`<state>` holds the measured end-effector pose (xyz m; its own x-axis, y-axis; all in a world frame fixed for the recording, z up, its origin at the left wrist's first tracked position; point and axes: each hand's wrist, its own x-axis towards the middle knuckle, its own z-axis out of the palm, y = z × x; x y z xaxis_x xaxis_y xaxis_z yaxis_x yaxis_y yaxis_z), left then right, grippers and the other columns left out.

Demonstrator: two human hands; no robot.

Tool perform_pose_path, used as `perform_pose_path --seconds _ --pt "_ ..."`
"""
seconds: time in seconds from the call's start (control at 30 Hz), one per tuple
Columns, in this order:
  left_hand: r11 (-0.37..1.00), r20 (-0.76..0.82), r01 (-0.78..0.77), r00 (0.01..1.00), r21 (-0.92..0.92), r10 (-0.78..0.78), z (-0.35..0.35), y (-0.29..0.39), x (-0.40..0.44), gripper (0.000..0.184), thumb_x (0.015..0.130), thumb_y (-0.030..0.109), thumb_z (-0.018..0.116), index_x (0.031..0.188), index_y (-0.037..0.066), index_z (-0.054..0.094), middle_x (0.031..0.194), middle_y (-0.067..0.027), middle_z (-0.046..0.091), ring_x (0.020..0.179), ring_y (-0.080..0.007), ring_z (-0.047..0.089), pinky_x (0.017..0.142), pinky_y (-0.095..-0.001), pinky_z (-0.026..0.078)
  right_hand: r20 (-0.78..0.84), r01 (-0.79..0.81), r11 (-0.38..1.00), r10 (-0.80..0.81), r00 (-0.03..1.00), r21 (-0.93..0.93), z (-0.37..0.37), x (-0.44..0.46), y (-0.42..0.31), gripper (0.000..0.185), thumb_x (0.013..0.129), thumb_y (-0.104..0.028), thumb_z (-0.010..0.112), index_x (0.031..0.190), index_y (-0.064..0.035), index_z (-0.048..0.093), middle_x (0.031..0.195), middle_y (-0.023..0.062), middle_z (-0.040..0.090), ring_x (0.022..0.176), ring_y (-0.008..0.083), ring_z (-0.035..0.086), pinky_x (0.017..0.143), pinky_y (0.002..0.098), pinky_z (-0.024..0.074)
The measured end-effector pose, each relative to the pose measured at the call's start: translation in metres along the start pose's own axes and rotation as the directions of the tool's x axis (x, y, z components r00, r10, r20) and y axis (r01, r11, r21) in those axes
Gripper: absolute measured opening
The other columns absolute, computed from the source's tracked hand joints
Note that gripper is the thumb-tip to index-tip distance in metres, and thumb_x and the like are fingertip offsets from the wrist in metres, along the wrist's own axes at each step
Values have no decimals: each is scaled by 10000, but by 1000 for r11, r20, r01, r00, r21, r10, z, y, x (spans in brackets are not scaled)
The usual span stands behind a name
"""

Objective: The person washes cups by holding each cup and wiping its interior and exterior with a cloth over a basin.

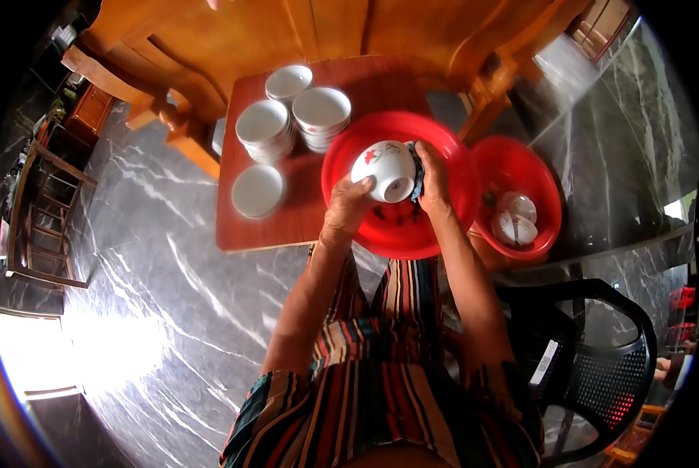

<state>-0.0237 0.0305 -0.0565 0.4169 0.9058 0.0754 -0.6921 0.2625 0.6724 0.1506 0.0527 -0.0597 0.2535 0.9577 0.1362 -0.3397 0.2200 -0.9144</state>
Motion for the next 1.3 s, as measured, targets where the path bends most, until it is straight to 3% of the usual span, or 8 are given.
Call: perform_pose_path --seconds 0.23,0.33,0.5,0.6,0.73,0.93,1.0,1.3 --pt "977 -23 4 1000 -215 -10 -2 -3 2 553 804 275 649 1196 -61 452 1132 -160 553 1046 -300 549 890 -497 461 -31 -166 955 178 983 247 -3 3 16 256 884 -264 533 994 -43 597 969 33 608 909 126 558 809 270 437" --pt "986 -12 18 1000 -166 -20 -2 -4 4 558 808 289 650 1190 -67 455 1118 -167 557 1036 -310 554 876 -500 475 -50 -89 987 96 994 134 0 -1 10 261 893 -275 516 981 -41 592 940 27 596 887 130 543 805 276 425" --pt "997 -28 19 999 -79 -21 -3 -7 5 550 813 301 650 1175 -70 467 1089 -167 571 1000 -310 573 821 -466 516 32 216 881 -224 974 -422 5 -6 -7 301 916 -291 455 992 -15 552 898 49 548 832 150 498 785 285 400" --pt "1000 -64 18 998 -9 -18 2 -2 1 486 831 265 636 1158 -61 484 1066 -150 584 949 -283 595 798 -438 532 135 415 748 -407 903 -519 7 -4 0 331 924 -295 428 1046 -6 535 952 80 546 860 168 507 804 285 403" --pt "977 -132 -50 988 207 79 4 -8 3 374 832 198 642 1091 -50 534 971 -119 619 846 -202 613 736 -341 532 124 306 852 -280 952 -425 16 -18 -10 339 919 -282 439 1097 -6 524 1004 102 540 918 181 507 834 301 403" --pt "845 -148 -29 981 533 127 3 -2 4 282 822 146 654 1004 -51 568 850 -99 640 752 -137 603 658 -249 481 406 616 478 -474 781 -626 27 -20 -15 333 819 -170 558 1099 10 556 1064 195 588 996 326 563 875 386 432" --pt "759 -186 44 977 650 102 3 0 4 267 824 137 651 998 -48 568 838 -97 641 736 -131 599 654 -244 473 377 582 519 -452 808 -626 30 -20 -17 332 820 -173 558 1098 10 555 1062 187 589 994 315 564 872 381 433" --pt "956 -92 4 995 293 24 2 -3 2 300 840 167 616 1043 -45 559 877 -100 633 763 -164 606 680 -271 501 95 229 915 -209 973 -332 8 -5 -8 273 862 -220 546 1050 -22 555 995 65 570 906 145 522 827 271 411"
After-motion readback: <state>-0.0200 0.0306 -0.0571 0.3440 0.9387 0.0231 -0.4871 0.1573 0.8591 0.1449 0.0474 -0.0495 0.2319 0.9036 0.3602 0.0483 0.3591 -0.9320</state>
